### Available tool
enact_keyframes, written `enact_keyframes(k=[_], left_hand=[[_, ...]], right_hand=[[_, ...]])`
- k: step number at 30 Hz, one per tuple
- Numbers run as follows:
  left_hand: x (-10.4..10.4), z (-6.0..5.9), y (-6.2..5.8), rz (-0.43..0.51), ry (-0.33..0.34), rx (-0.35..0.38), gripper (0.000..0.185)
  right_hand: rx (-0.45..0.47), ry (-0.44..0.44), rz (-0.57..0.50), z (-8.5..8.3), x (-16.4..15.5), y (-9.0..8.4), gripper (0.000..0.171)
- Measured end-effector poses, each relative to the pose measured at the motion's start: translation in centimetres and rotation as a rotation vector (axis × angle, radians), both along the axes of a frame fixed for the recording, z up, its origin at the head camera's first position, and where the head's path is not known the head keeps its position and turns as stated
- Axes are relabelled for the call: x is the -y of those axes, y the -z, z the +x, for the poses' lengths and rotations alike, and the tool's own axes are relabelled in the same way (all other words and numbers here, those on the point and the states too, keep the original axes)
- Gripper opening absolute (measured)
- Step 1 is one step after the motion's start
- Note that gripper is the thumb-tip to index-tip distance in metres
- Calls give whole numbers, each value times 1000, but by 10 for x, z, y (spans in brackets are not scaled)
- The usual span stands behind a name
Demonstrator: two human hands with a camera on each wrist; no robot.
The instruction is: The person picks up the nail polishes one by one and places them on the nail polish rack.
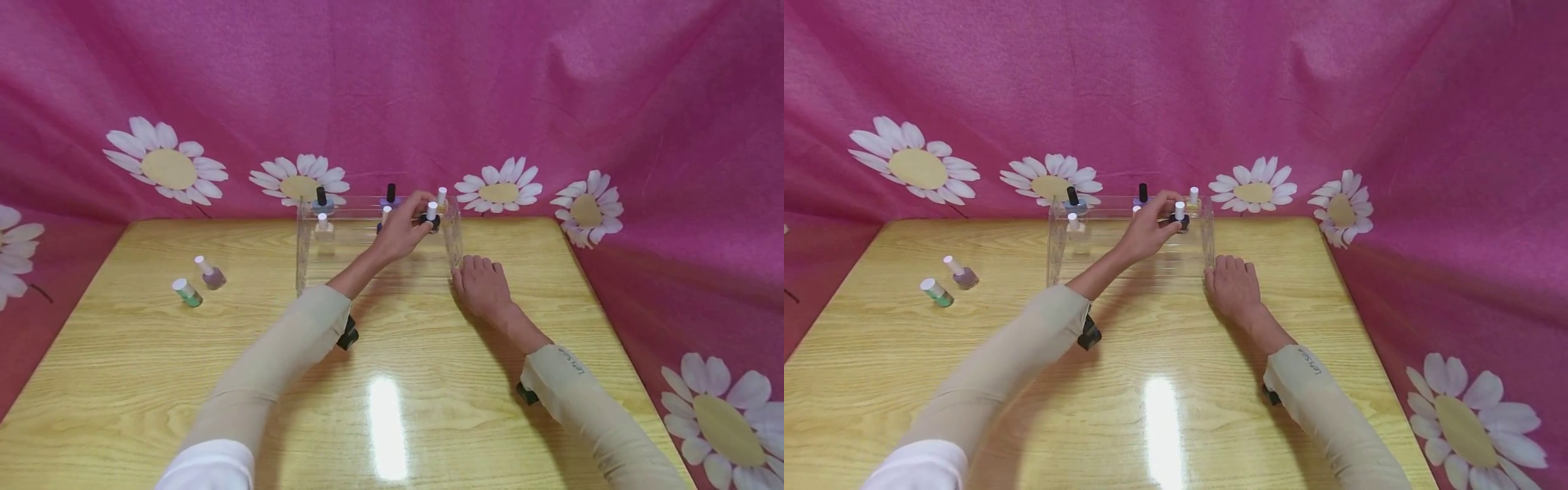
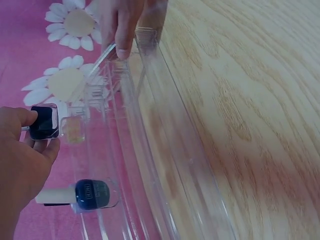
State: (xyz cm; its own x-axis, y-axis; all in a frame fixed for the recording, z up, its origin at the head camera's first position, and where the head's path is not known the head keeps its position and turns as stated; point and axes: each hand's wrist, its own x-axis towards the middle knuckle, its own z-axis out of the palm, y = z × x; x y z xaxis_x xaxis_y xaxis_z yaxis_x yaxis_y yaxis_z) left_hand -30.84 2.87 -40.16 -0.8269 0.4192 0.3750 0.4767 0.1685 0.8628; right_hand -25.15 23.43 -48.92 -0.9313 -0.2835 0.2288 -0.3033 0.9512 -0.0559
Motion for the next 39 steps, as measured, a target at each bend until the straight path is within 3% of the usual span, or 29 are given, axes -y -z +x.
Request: enact_keyframes(k=[5, 12, 21, 31, 39], left_hand=[[-7, -7, 3, -45, -46, 5, 34], [-13, -14, 10, -79, -55, 27, 33], [-20, -16, 14, -219, -123, -15, 31], [-27, -17, 21, -230, -124, 9, 32], [-33, -19, 26, -291, -134, 5, 33]], right_hand=[[7, 0, -1, -2, -2, 2, 36], [6, -4, 1, -3, -2, 4, 36], [40, 8, -9, -5, -2, 4, 36], [60, 17, 0, -3, -2, 1, 37], [51, 14, 1, 0, -1, 0, 36]])
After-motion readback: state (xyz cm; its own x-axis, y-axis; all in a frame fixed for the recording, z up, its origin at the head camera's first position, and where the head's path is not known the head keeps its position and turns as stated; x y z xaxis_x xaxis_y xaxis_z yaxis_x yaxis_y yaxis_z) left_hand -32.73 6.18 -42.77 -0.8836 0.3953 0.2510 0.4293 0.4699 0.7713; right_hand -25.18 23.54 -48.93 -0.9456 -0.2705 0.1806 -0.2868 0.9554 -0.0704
